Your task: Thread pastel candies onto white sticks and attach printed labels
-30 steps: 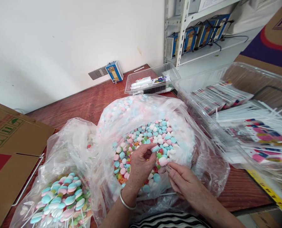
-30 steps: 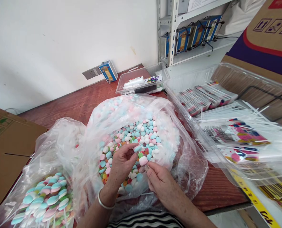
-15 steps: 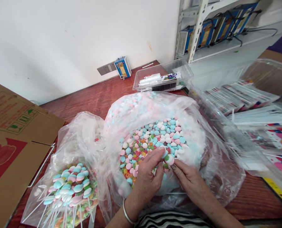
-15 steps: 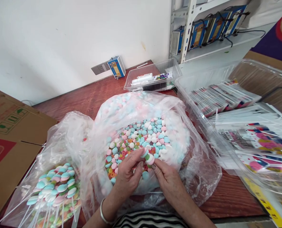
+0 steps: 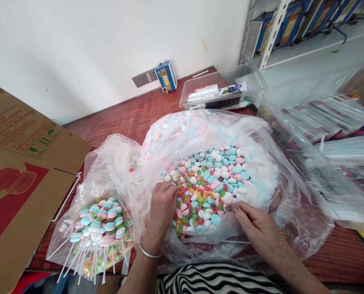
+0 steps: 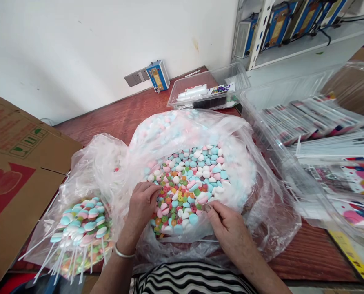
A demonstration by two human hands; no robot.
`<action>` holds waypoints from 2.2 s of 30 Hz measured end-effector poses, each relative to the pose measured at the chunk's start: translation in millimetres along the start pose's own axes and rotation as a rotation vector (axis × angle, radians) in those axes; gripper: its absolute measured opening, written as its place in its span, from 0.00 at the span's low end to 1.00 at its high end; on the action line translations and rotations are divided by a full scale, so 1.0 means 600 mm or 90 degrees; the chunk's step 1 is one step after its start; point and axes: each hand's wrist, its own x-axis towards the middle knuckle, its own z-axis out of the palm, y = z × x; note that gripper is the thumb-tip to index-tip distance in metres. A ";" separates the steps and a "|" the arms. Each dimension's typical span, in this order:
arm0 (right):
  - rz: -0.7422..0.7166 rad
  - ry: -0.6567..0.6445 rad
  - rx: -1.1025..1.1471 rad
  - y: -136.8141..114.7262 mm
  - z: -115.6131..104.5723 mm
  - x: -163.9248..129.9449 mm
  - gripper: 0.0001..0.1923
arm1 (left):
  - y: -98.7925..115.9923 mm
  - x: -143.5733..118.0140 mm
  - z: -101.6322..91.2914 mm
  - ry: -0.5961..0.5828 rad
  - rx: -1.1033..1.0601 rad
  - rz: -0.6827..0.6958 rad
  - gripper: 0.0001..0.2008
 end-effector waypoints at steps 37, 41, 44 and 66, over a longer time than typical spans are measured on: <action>-0.058 -0.051 -0.086 0.014 0.009 -0.009 0.13 | 0.067 0.056 0.049 -0.104 -0.131 -0.111 0.06; -0.051 -0.060 -0.111 0.011 0.011 -0.011 0.14 | 0.053 0.057 0.035 -0.130 -0.319 -0.243 0.09; -0.048 -0.063 -0.129 0.009 0.016 -0.009 0.16 | 0.052 0.052 0.024 -0.177 -0.390 -0.322 0.13; -0.066 -0.064 -0.177 0.016 0.012 -0.012 0.15 | 0.066 0.040 0.019 -0.146 -0.202 -0.139 0.05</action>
